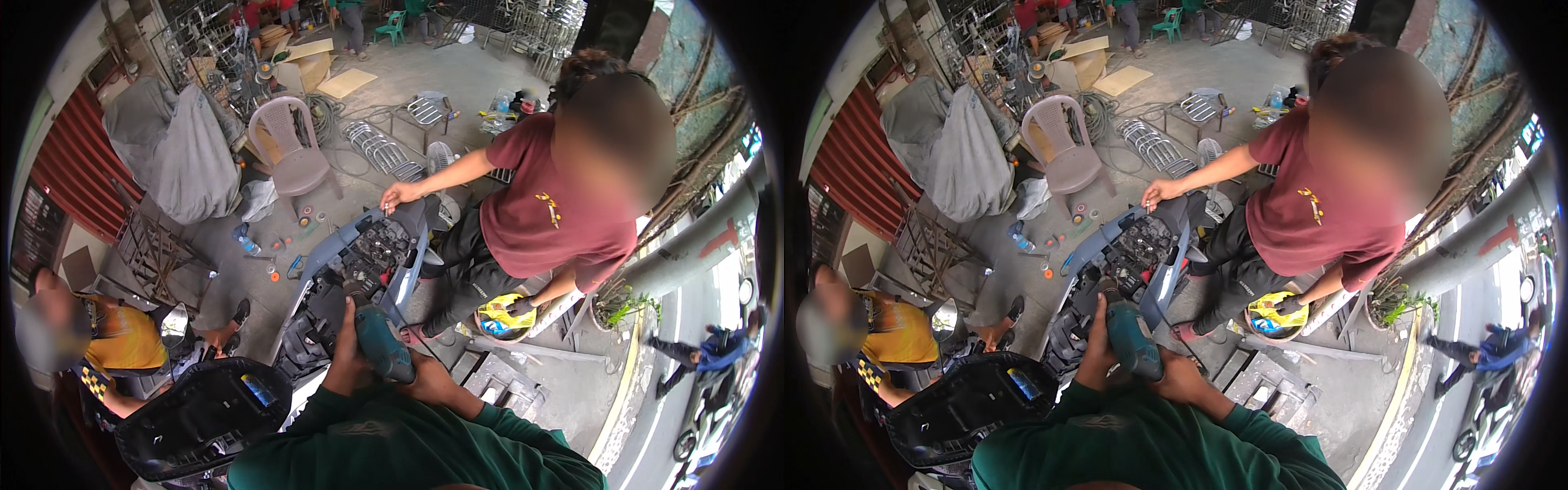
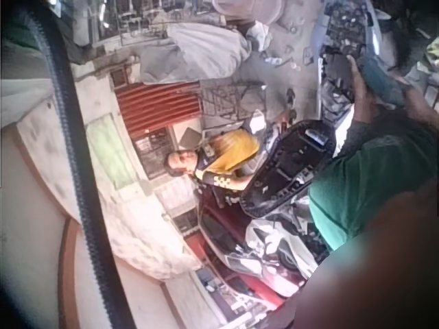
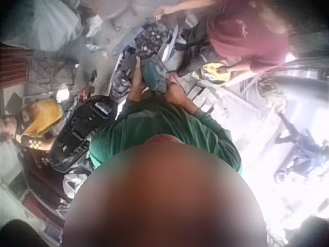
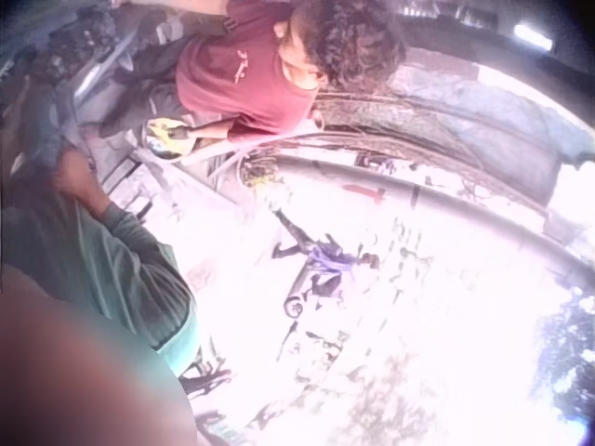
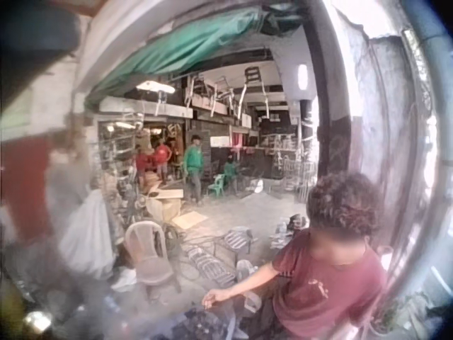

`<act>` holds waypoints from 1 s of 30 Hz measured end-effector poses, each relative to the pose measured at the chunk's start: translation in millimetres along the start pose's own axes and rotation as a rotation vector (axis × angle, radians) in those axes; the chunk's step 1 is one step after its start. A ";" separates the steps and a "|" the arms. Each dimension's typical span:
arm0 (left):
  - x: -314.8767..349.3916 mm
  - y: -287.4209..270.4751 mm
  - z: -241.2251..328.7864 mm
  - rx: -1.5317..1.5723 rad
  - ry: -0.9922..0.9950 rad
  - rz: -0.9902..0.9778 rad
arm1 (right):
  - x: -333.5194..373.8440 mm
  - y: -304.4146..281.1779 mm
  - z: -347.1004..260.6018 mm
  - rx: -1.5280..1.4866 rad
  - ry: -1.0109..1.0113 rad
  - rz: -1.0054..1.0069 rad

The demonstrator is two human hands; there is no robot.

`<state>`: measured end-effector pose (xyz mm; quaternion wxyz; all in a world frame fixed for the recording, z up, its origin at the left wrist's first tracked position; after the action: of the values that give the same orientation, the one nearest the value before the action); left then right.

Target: The person uses a cordless drill to remove screws from the front fairing of a scooter while another person assists by holding the panel. The person then moves to the rear of the scooter and continues using the drill on the seat area.

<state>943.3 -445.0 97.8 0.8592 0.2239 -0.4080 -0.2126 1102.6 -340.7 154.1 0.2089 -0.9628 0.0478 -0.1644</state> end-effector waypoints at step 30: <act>-75.4 -40.0 -17.2 -0.031 -0.458 0.001 | -6.2 66.8 -21.9 0.019 0.305 0.307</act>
<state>906.2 -432.4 20.0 0.7477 0.1563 -0.5890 -0.2639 1087.8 -408.8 143.1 0.2311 -0.9063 0.2231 -0.2748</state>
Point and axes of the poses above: each hand's wrist, its own x-axis away from the middle knuckle, its own y-axis out of the palm, z = x × y, the point moved 7 cm from there along -x, towards the middle knuckle, and after that the axes turned 3 degrees about -x, right-handed, at the moved point
